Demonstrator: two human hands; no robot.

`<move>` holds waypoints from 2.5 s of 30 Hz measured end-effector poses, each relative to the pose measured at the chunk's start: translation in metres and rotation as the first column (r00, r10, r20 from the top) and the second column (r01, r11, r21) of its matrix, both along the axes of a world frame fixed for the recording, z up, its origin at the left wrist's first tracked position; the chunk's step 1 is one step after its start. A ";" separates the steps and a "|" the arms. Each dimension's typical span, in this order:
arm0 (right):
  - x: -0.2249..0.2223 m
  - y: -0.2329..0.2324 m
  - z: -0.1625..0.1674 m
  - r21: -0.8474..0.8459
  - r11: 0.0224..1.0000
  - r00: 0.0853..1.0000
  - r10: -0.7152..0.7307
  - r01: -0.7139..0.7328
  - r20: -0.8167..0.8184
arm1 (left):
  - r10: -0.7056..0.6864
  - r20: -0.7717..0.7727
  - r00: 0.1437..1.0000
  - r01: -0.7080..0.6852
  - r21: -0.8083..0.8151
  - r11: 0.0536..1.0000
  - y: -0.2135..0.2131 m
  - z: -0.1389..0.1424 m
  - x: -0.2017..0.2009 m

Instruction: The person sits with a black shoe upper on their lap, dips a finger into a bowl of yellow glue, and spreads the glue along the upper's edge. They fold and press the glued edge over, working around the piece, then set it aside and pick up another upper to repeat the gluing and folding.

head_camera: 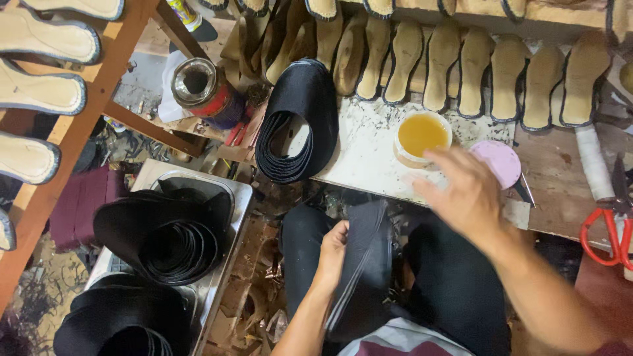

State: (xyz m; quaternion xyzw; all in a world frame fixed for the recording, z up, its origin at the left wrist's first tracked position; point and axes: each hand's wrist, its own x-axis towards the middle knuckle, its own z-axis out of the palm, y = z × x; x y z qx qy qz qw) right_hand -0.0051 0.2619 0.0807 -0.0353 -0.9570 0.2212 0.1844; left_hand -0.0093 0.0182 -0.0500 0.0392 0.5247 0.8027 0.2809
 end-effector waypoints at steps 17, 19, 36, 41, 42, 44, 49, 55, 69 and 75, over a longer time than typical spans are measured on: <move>-0.004 0.023 -0.003 -0.080 0.960 0.963 0.267 -0.270 -0.042 | 0.068 0.183 0.981 -0.073 0.022 0.997 -0.020 0.045 -0.002; 0.013 0.002 0.000 -0.134 0.917 0.926 0.366 -0.375 -0.091 | 0.055 0.147 0.988 -0.061 0.035 0.998 -0.017 0.047 -0.004; 0.038 -0.036 -0.007 -0.104 0.861 0.865 0.484 -0.497 -0.130 | -0.086 0.215 0.973 0.006 0.348 0.938 -0.002 0.104 0.008; 0.039 -0.034 -0.004 -0.167 0.793 0.810 0.571 -0.586 -0.133 | 0.025 0.250 0.968 -0.081 0.215 0.973 -0.004 0.095 0.003; 0.039 -0.034 -0.004 -0.140 0.798 0.809 0.568 -0.587 -0.154 | 0.033 0.201 0.979 -0.073 0.197 0.978 -0.004 0.092 0.002; 0.038 -0.034 -0.003 -0.079 0.804 0.798 0.565 -0.590 -0.212 | 0.043 0.177 0.983 -0.068 0.136 0.988 -0.002 0.088 0.001; 0.034 -0.030 -0.002 0.017 0.793 0.783 0.605 -0.609 -0.145 | 0.080 0.146 0.986 -0.101 0.148 0.984 -0.006 0.095 -0.005; -0.008 0.013 0.001 0.115 0.955 0.954 0.283 -0.272 -0.099 | -0.014 0.141 0.990 0.023 -0.061 0.998 -0.020 0.106 -0.009; -0.008 0.018 -0.008 0.039 0.978 0.976 0.208 -0.206 -0.070 | 0.081 0.196 0.977 -0.105 0.113 0.988 -0.028 0.017 -0.018; 0.046 -0.042 -0.011 -0.073 0.810 0.813 0.579 -0.582 -0.065 | 0.109 0.191 0.975 -0.139 0.148 0.979 -0.005 0.049 -0.015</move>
